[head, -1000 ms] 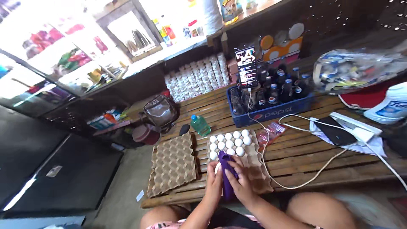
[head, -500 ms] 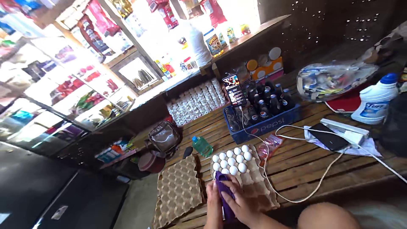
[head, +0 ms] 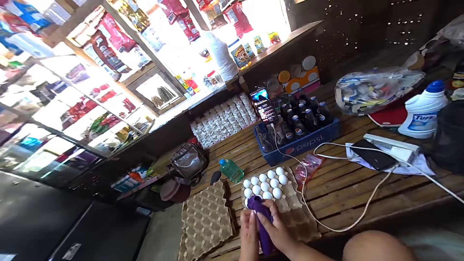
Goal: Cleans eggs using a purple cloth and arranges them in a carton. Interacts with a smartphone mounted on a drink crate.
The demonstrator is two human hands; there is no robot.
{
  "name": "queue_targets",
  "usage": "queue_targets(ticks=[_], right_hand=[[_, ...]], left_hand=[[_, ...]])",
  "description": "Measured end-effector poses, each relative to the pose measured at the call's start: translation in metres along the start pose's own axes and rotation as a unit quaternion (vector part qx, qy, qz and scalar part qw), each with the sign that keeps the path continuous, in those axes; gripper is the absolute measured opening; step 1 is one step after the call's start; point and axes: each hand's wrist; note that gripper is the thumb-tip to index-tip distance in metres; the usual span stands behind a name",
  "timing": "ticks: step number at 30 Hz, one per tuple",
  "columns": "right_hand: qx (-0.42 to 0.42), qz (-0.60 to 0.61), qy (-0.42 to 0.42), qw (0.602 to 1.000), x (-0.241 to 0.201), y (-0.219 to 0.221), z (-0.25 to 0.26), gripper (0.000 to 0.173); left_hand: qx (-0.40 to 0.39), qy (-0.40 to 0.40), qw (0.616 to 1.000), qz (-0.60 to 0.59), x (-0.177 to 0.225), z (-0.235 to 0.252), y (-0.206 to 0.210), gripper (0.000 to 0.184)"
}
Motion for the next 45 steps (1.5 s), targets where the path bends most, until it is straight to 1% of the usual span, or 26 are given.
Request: queue_targets(ticks=[1,3,5,6,8,9,12,14,16,18,20,22,24,26,28,30,32,34,36,37,38,39,41,43,44,45], right_hand=[[0.008,0.041,0.062,0.997,-0.007,-0.002,0.004,0.041],[0.034,0.107,0.164,0.980,-0.019,-0.007,0.013,0.036],[0.061,0.141,0.217,0.964,-0.022,-0.010,0.018,0.031],[0.072,0.146,0.226,0.960,-0.021,-0.009,0.018,0.030],[0.089,0.137,0.218,0.962,-0.023,-0.005,0.011,0.031],[0.086,0.128,0.197,0.968,-0.023,-0.002,0.005,0.033],[0.040,0.070,0.061,0.995,-0.008,0.004,-0.009,0.041],[0.029,0.028,0.016,0.999,-0.004,0.005,-0.011,0.038],[0.044,0.030,0.036,0.998,-0.008,0.003,-0.007,0.037],[0.050,0.068,0.117,0.989,-0.020,-0.002,0.001,0.038],[0.054,0.115,0.217,0.968,-0.029,-0.008,0.011,0.040],[0.059,0.142,0.273,0.949,-0.032,-0.011,0.015,0.043],[0.052,0.134,0.265,0.953,-0.032,-0.009,0.011,0.044],[0.032,0.102,0.201,0.974,-0.026,-0.004,0.004,0.046],[0.008,0.059,0.114,0.992,-0.017,0.001,-0.004,0.048],[-0.012,0.041,0.077,0.996,-0.013,0.002,-0.006,0.046],[-0.007,0.056,0.118,0.991,-0.018,-0.001,-0.001,0.041],[0.014,0.091,0.200,0.975,-0.026,-0.006,0.008,0.037],[0.034,0.125,0.262,0.956,-0.029,-0.010,0.014,0.033],[0.037,0.131,0.272,0.953,-0.029,-0.010,0.014,0.034],[0.034,0.126,0.264,0.956,-0.029,-0.009,0.011,0.035],[0.024,0.109,0.235,0.965,-0.028,-0.006,0.005,0.036],[-0.007,0.049,0.118,0.992,-0.015,-0.001,-0.006,0.040],[-0.028,-0.024,-0.017,0.999,-0.003,0.002,-0.011,0.038],[-0.034,-0.056,-0.053,0.996,-0.001,0.002,-0.011,0.037],[-0.034,-0.070,-0.062,0.995,-0.001,0.002,-0.010,0.036]], left_hand=[[-0.024,0.017,1.000,-0.003,-0.003,-0.003,0.000,0.020],[-0.061,0.045,0.997,0.009,-0.008,-0.009,0.000,0.029],[-0.081,0.060,0.995,0.025,-0.010,-0.011,0.001,0.035],[-0.086,0.061,0.994,0.031,-0.009,-0.011,0.000,0.036],[-0.073,0.050,0.996,0.034,-0.006,-0.007,-0.001,0.039],[-0.052,0.037,0.998,0.027,-0.004,-0.005,0.000,0.039],[0.002,-0.001,1.000,-0.012,0.000,-0.001,0.001,0.029],[-0.005,0.016,1.000,-0.009,-0.003,-0.001,0.001,0.026],[-0.029,0.054,0.997,0.038,-0.007,-0.003,-0.001,0.026],[-0.055,0.083,0.992,0.083,-0.007,-0.004,-0.003,0.029],[-0.074,0.080,0.989,0.103,-0.005,-0.005,-0.004,0.029],[-0.083,0.066,0.989,0.098,-0.003,-0.005,-0.005,0.029],[-0.075,0.057,0.992,0.082,-0.004,-0.003,-0.006,0.030],[-0.049,0.054,0.995,0.070,-0.003,0.001,-0.007,0.033],[-0.015,0.050,0.997,0.063,-0.002,0.006,-0.008,0.028],[-0.002,0.074,0.993,0.092,-0.001,0.008,-0.011,0.025],[-0.018,0.126,0.977,0.173,0.000,0.006,-0.015,0.029],[-0.050,0.161,0.953,0.253,0.002,0.002,-0.018,0.036],[-0.068,0.179,0.941,0.280,0.001,0.001,-0.018,0.038],[-0.069,0.177,0.945,0.266,-0.001,0.001,-0.017,0.038],[-0.063,0.165,0.957,0.232,-0.003,0.002,-0.016,0.036],[-0.048,0.142,0.971,0.184,-0.005,0.003,-0.014,0.034],[-0.003,0.068,0.994,0.085,-0.005,0.005,-0.010,0.034],[0.040,-0.003,0.999,0.024,-0.001,0.006,-0.006,0.032],[0.045,-0.018,0.999,0.009,0.000,0.005,-0.005,0.030],[0.040,-0.015,0.999,0.004,0.000,0.003,-0.005,0.028]])
Point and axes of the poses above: each hand's wrist, its own z-axis towards the middle knuckle, its own y-axis out of the palm, x = y × z, and after that the axes turned 3 degrees about x, right-handed
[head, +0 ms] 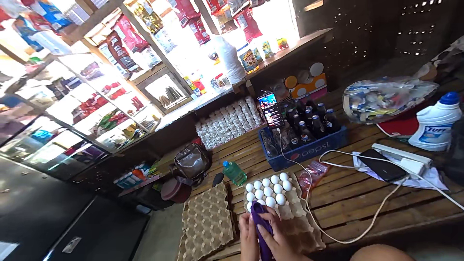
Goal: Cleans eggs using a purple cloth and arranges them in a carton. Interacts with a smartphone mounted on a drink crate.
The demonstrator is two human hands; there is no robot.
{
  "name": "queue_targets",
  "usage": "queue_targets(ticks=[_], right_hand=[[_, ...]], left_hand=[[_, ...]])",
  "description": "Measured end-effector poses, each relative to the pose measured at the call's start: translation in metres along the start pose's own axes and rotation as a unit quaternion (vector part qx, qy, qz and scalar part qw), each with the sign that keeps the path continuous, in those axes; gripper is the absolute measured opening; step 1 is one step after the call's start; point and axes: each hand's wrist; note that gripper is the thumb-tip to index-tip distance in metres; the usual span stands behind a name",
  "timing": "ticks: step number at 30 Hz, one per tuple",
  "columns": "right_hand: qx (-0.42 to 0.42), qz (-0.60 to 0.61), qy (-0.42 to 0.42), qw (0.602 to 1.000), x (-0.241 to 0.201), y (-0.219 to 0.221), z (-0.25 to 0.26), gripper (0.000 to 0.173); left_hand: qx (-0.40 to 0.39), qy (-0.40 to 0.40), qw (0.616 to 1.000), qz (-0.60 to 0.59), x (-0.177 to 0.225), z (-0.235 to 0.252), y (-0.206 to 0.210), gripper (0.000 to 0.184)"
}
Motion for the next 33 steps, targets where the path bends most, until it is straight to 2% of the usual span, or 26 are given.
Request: queue_targets(ticks=[2,5,7,8,11,13,16,19,21,22,24,26,27,30,32,33], right_hand=[[0.017,0.028,0.040,0.999,0.000,-0.002,0.005,0.034],[0.046,0.116,0.205,0.971,-0.008,-0.009,0.018,0.037],[0.047,0.127,0.253,0.958,-0.007,-0.012,0.021,0.039],[0.039,0.113,0.231,0.966,-0.005,-0.011,0.019,0.040],[0.001,0.014,0.060,0.998,0.001,-0.005,0.006,0.036],[-0.030,-0.047,-0.007,0.998,0.000,-0.004,0.004,0.033],[-0.012,-0.056,-0.017,0.998,0.005,-0.002,0.004,0.034],[0.018,0.013,0.074,0.997,0.005,-0.004,0.012,0.037],[0.016,0.063,0.151,0.986,0.001,-0.007,0.017,0.044],[0.015,0.072,0.160,0.984,0.001,-0.007,0.016,0.047],[0.019,0.043,0.102,0.994,0.004,-0.003,0.009,0.048],[0.012,-0.025,-0.013,1.000,0.009,0.002,0.001,0.044],[0.009,-0.059,-0.058,0.997,0.011,0.003,-0.001,0.042],[0.010,-0.100,-0.118,0.988,0.012,-0.001,0.005,0.032],[0.017,-0.079,-0.106,0.991,0.014,-0.003,0.010,0.030],[0.020,-0.054,-0.072,0.996,0.012,-0.004,0.012,0.031]], left_hand=[[-0.029,0.032,0.999,0.005,-0.003,-0.004,0.001,0.023],[-0.082,0.070,0.994,0.028,-0.008,-0.005,-0.001,0.017],[-0.090,0.057,0.994,0.031,-0.007,-0.003,-0.002,0.019],[-0.082,0.035,0.996,0.021,-0.005,-0.002,-0.002,0.022],[-0.022,-0.048,0.998,-0.041,-0.002,0.001,0.000,0.033],[-0.017,-0.048,0.998,-0.039,-0.002,-0.001,0.000,0.040],[-0.075,0.020,0.996,0.043,-0.006,-0.003,-0.004,0.054],[-0.096,0.060,0.987,0.119,-0.006,0.000,-0.006,0.042],[-0.096,0.051,0.989,0.102,-0.003,0.000,-0.005,0.034],[-0.086,0.029,0.993,0.075,-0.002,0.000,-0.003,0.033],[-0.026,-0.053,0.998,0.001,0.001,0.000,0.000,0.040],[0.040,-0.126,0.990,-0.052,0.006,0.004,0.002,0.052],[0.047,-0.138,0.988,-0.055,0.007,0.005,0.002,0.055],[-0.038,-0.109,0.993,0.002,0.000,0.002,-0.004,0.061],[-0.081,-0.098,0.992,0.023,-0.007,-0.002,-0.007,0.062],[-0.090,-0.094,0.991,0.031,-0.007,-0.002,-0.006,0.061]])
Point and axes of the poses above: each hand's wrist, its own z-axis towards the middle knuckle, its own y-axis out of the palm, x = y × z, and after that the axes turned 3 degrees about x, right-handed
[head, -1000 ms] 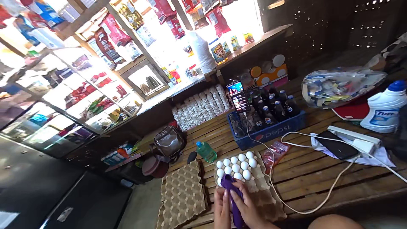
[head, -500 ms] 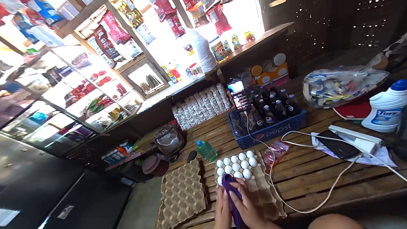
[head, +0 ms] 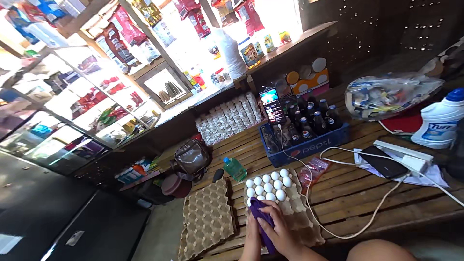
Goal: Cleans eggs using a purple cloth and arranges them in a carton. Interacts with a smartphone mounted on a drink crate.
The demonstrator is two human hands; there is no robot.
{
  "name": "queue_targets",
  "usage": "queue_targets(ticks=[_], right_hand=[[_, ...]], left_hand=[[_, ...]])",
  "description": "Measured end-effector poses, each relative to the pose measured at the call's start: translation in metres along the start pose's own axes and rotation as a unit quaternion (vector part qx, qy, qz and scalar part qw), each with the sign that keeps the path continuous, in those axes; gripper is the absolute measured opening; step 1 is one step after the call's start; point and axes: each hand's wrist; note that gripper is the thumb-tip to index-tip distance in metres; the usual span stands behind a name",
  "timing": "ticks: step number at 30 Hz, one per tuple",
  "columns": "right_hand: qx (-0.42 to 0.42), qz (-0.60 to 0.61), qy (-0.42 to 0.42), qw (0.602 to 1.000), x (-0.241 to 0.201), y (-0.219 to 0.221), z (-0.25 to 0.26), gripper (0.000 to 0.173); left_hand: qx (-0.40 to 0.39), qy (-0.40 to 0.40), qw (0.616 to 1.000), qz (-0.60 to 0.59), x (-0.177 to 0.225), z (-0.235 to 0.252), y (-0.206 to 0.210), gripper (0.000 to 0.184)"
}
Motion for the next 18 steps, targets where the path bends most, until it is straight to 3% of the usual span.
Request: queue_targets(ticks=[3,5,9,12,14,17,18], right_hand=[[0.007,0.080,0.156,0.984,-0.008,-0.006,0.009,0.032],[0.009,0.092,0.186,0.978,-0.009,-0.007,0.010,0.033],[-0.019,0.025,0.032,0.999,-0.004,0.002,-0.004,0.030],[-0.047,-0.025,-0.033,0.998,-0.002,0.001,-0.007,0.027],[-0.038,0.008,0.023,0.999,-0.003,-0.002,-0.001,0.030],[-0.017,0.108,0.217,0.970,-0.011,-0.009,0.012,0.037],[-0.012,0.118,0.245,0.962,-0.012,-0.009,0.013,0.039]], left_hand=[[-0.025,-0.002,1.000,0.006,0.005,0.001,-0.002,0.054],[-0.014,-0.014,1.000,-0.008,0.008,0.002,-0.001,0.051],[0.053,-0.049,0.993,-0.096,0.012,0.002,0.001,0.055],[0.025,-0.032,0.998,-0.055,0.004,0.001,-0.004,0.059],[-0.014,-0.021,1.000,-0.002,0.005,-0.003,-0.005,0.060],[-0.029,0.010,0.999,0.022,0.006,-0.003,0.000,0.048],[-0.019,0.013,1.000,0.010,0.008,-0.003,0.001,0.045]])
Point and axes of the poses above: each hand's wrist, its own z-axis towards the middle knuckle, its own y-axis out of the palm, x = y × z, and after that the axes turned 3 degrees about x, right-handed
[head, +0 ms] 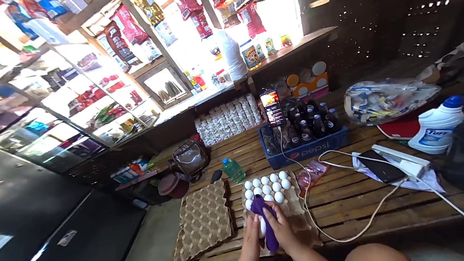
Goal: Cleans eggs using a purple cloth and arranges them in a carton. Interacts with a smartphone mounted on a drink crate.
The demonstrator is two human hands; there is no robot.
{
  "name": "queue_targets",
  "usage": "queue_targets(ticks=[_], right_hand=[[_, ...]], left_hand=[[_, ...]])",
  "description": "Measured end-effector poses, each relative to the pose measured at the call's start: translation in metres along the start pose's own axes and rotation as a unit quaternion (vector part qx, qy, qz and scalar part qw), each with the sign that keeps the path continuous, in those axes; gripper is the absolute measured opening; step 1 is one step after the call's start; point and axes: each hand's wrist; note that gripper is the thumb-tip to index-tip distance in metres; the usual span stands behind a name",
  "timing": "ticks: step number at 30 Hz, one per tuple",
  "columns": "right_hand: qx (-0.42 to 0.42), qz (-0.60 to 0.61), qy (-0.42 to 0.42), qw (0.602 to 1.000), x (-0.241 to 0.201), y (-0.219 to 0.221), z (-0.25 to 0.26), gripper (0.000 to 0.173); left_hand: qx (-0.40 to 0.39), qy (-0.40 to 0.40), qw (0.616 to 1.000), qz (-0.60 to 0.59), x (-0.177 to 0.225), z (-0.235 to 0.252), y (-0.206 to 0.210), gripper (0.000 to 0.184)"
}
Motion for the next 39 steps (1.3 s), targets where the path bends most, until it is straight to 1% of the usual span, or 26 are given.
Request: queue_targets(ticks=[1,2,4,5,7,9,10,12,13,15,17,19,21,22,23,25,27,28,30,32,33,35,37,39], right_hand=[[0.000,-0.001,-0.003,1.000,0.002,0.001,-0.001,0.040],[-0.004,-0.010,-0.030,1.000,0.006,0.002,-0.004,0.041],[-0.012,-0.052,-0.129,0.990,0.016,0.007,-0.011,0.040],[-0.016,-0.080,-0.178,0.981,0.019,0.008,-0.013,0.038],[-0.019,-0.114,-0.241,0.964,0.020,0.009,-0.015,0.033],[-0.015,-0.119,-0.263,0.957,0.020,0.006,-0.010,0.031],[-0.009,-0.115,-0.254,0.960,0.017,0.004,-0.007,0.030],[0.007,-0.085,-0.192,0.978,0.010,0.002,-0.004,0.032],[0.017,-0.071,-0.157,0.985,0.009,0.002,-0.003,0.033],[0.026,-0.069,-0.126,0.989,0.010,0.001,-0.002,0.036],[0.023,-0.084,-0.148,0.985,0.015,0.003,-0.005,0.035],[0.011,-0.107,-0.209,0.972,0.021,0.006,-0.010,0.033],[-0.002,-0.126,-0.268,0.955,0.023,0.007,-0.010,0.030],[-0.006,-0.130,-0.278,0.952,0.021,0.006,-0.009,0.029],[-0.007,-0.130,-0.272,0.954,0.019,0.005,-0.007,0.029],[-0.001,-0.108,-0.211,0.971,0.013,0.002,-0.005,0.031],[0.014,-0.081,-0.137,0.987,0.009,0.002,-0.004,0.035],[0.023,-0.081,-0.131,0.988,0.010,0.002,-0.003,0.035],[0.026,-0.091,-0.158,0.983,0.014,0.004,-0.006,0.036],[0.007,-0.114,-0.215,0.970,0.018,0.006,-0.011,0.037],[0.001,-0.127,-0.242,0.962,0.018,0.007,-0.012,0.036],[-0.012,-0.141,-0.264,0.954,0.014,0.005,-0.011,0.032],[-0.010,-0.135,-0.240,0.961,0.008,0.001,-0.007,0.029],[0.006,-0.116,-0.189,0.975,0.004,-0.001,-0.003,0.030]], left_hand=[[0.014,-0.007,1.000,-0.024,0.002,0.001,0.000,0.047],[0.033,-0.022,0.998,-0.059,0.005,0.002,0.000,0.050],[0.082,-0.051,0.987,-0.126,0.011,0.006,0.001,0.056],[0.091,-0.056,0.984,-0.140,0.014,0.007,0.001,0.059],[0.076,-0.055,0.989,-0.111,0.011,0.005,-0.001,0.060],[0.024,-0.045,0.997,-0.054,0.002,0.002,-0.004,0.062],[0.011,-0.036,0.999,-0.029,-0.001,0.001,-0.003,0.061],[-0.003,-0.028,1.000,-0.015,-0.001,0.001,-0.002,0.052],[-0.005,-0.029,0.999,-0.026,0.000,0.002,-0.002,0.048],[0.006,-0.044,0.996,-0.072,0.001,0.003,-0.004,0.049],[0.043,-0.064,0.990,-0.120,0.007,0.005,-0.002,0.050],[0.066,-0.061,0.987,-0.136,0.010,0.005,-0.001,0.048],[0.053,-0.043,0.993,-0.098,0.006,0.003,-0.002,0.049],[0.035,-0.035,0.996,-0.069,0.004,0.002,-0.002,0.054],[0.011,-0.029,0.999,-0.042,0.002,0.000,-0.003,0.058],[-0.009,-0.025,1.000,-0.009,0.001,-0.002,-0.003,0.056],[0.002,-0.027,0.999,-0.017,0.002,-0.002,-0.003,0.049],[0.019,-0.030,0.999,-0.037,0.003,0.000,-0.002,0.048],[0.054,-0.053,0.993,-0.096,0.007,0.003,0.000,0.052],[0.078,-0.070,0.986,-0.127,0.012,0.005,0.002,0.057],[0.071,-0.068,0.988,-0.123,0.011,0.005,0.001,0.057],[0.028,-0.050,0.995,-0.079,0.005,0.002,-0.001,0.058],[-0.001,-0.031,0.999,-0.022,-0.001,0.000,-0.002,0.056],[-0.021,-0.021,1.000,-0.003,-0.002,0.001,-0.004,0.048]])
Point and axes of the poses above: each hand's wrist, its own z-axis towards the middle knuckle, its own y-axis out of the palm, x = y × z, and after that the axes turned 3 degrees about x, right-handed
